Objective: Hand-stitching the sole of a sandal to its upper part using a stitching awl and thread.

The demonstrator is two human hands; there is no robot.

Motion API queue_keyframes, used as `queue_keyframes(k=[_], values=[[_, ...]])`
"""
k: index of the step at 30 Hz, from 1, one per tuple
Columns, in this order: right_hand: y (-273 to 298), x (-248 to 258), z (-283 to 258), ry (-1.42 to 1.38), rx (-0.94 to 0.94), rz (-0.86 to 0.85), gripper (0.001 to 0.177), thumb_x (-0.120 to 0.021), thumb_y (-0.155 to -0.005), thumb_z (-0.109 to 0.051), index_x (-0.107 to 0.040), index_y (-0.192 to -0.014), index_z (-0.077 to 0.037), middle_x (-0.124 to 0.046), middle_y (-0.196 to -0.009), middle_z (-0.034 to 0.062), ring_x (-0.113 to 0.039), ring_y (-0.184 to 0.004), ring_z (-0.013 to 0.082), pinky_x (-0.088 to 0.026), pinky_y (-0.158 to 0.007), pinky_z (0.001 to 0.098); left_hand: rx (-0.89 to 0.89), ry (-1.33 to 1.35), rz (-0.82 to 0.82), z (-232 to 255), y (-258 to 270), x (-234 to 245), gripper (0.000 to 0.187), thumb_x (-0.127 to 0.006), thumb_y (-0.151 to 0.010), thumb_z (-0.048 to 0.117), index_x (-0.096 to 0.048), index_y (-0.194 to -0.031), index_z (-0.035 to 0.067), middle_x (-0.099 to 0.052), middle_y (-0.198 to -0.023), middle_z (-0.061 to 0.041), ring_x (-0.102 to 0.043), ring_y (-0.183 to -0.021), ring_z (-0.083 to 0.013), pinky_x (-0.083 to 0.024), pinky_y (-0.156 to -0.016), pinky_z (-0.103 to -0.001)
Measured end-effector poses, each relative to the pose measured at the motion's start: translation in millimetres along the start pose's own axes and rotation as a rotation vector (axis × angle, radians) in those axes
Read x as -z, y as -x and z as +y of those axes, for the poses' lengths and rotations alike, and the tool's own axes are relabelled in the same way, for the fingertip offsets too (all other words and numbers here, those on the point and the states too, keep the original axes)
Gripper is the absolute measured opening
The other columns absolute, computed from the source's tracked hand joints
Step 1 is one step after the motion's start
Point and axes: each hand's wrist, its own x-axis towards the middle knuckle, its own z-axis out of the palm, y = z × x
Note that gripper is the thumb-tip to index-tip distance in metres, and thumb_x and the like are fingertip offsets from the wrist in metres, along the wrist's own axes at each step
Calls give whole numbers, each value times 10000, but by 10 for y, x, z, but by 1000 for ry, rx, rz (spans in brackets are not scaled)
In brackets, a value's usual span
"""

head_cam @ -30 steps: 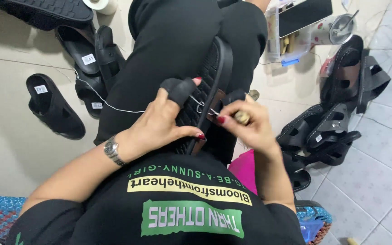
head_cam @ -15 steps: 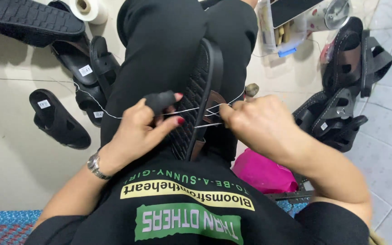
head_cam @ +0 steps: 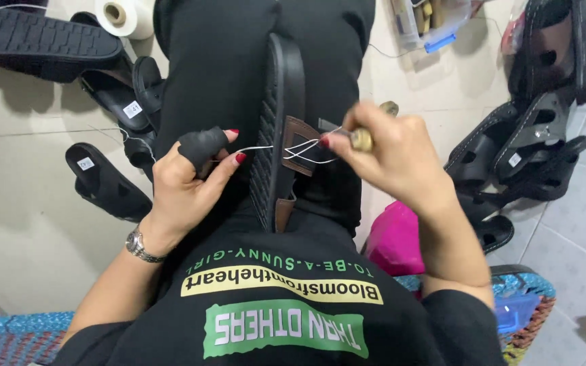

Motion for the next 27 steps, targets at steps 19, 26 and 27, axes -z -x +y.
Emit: queue_keyframes(k=[19,26,27], values=[[164,-176,-241,461,93,302,75,-658,-824,-185,-601,-834,-139,-539,-761,45,-584,-621,251,-464,-511,384,139,-166,-232,297,2,89,308,-759,-920,-75,-687,-1220,-82,-649,-876,-93,-506,-666,-130,-424,-626,-242],[178,-643,53,436,121,562,139,-673,-837,-126,-700,-951,-51,-545,-653,28,-520,-508,172,-438,-473,308,180,-180,-153,25,189,159,296,-752,-990,-108,-655,-1268,-74,-651,-945,-116,-479,-695,-121,-388,-657,-226],[202,-593,44,139,103,774,176,-721,-814,-53,-709,-988,-29,-634,-725,59,-567,-531,186,-476,-508,325,25,-228,-98,-62,197,216,270,-740,-1015,-189,-654,-1263,-125,-668,-1043,-206,-549,-789,-212,-446,-761,-303]])
